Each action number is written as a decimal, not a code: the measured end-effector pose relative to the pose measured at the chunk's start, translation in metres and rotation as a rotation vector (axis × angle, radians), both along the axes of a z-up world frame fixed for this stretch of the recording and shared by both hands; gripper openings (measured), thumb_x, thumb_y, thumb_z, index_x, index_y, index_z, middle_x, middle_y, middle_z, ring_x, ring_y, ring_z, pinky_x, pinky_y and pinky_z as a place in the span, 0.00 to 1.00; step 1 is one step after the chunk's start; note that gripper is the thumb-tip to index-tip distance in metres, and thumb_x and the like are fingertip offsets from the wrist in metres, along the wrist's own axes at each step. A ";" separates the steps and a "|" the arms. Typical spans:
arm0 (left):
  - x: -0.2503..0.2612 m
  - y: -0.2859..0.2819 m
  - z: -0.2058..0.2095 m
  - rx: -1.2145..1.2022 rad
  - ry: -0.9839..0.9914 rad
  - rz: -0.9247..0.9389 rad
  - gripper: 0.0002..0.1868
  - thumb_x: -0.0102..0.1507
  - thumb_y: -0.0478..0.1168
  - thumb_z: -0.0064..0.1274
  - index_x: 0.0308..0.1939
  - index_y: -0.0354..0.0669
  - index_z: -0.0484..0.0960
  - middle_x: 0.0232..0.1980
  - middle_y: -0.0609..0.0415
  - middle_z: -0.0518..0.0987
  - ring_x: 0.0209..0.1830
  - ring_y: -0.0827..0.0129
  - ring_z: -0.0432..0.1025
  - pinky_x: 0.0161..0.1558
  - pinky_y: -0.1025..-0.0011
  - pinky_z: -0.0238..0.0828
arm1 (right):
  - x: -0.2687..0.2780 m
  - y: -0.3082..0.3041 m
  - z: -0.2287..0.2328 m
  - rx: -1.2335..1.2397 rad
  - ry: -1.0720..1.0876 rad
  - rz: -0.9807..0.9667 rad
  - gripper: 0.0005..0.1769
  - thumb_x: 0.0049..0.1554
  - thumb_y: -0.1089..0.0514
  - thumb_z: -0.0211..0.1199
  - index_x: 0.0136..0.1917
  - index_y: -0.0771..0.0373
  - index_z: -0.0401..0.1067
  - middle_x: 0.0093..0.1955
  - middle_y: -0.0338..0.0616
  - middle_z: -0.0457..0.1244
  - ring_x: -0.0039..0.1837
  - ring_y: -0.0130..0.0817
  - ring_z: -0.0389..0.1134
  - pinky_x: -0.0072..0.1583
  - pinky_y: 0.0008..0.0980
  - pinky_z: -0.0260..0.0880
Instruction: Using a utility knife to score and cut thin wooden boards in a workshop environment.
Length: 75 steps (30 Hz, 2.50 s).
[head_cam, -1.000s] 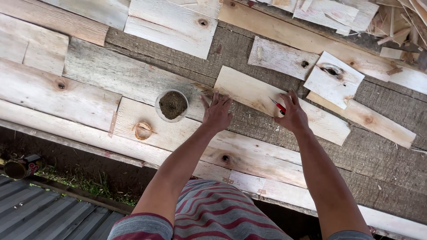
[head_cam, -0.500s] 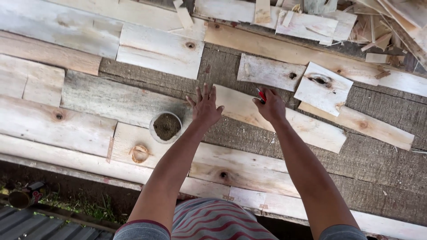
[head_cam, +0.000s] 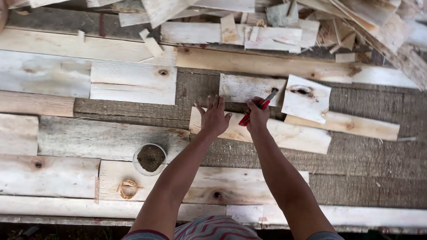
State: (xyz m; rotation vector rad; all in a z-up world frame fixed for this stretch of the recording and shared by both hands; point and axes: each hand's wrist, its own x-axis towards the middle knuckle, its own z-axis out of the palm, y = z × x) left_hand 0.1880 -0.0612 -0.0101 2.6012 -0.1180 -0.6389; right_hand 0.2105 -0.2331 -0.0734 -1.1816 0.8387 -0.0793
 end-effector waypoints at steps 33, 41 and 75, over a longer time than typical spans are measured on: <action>-0.041 0.002 0.026 0.291 0.077 -0.463 0.59 0.56 0.58 0.65 0.83 0.57 0.45 0.87 0.54 0.41 0.86 0.45 0.28 0.69 0.15 0.21 | -0.087 -0.085 0.101 -1.057 0.290 1.272 0.57 0.42 0.47 0.82 0.78 0.33 0.56 0.84 0.47 0.44 0.70 0.63 0.64 0.70 0.60 0.67; -0.041 0.019 -0.007 0.238 -0.029 -0.323 0.56 0.56 0.55 0.67 0.82 0.54 0.51 0.85 0.51 0.47 0.85 0.48 0.35 0.69 0.15 0.22 | -0.074 -0.091 0.095 -1.165 0.093 1.232 0.53 0.44 0.50 0.80 0.78 0.43 0.59 0.79 0.54 0.50 0.67 0.67 0.65 0.62 0.66 0.72; -0.031 -0.095 -0.003 0.287 -0.215 -0.611 0.47 0.56 0.50 0.58 0.79 0.57 0.58 0.80 0.42 0.52 0.83 0.48 0.44 0.68 0.20 0.44 | -0.046 -0.289 0.054 -1.416 0.756 0.658 0.28 0.60 0.40 0.63 0.71 0.47 0.66 0.75 0.53 0.58 0.58 0.65 0.72 0.55 0.60 0.75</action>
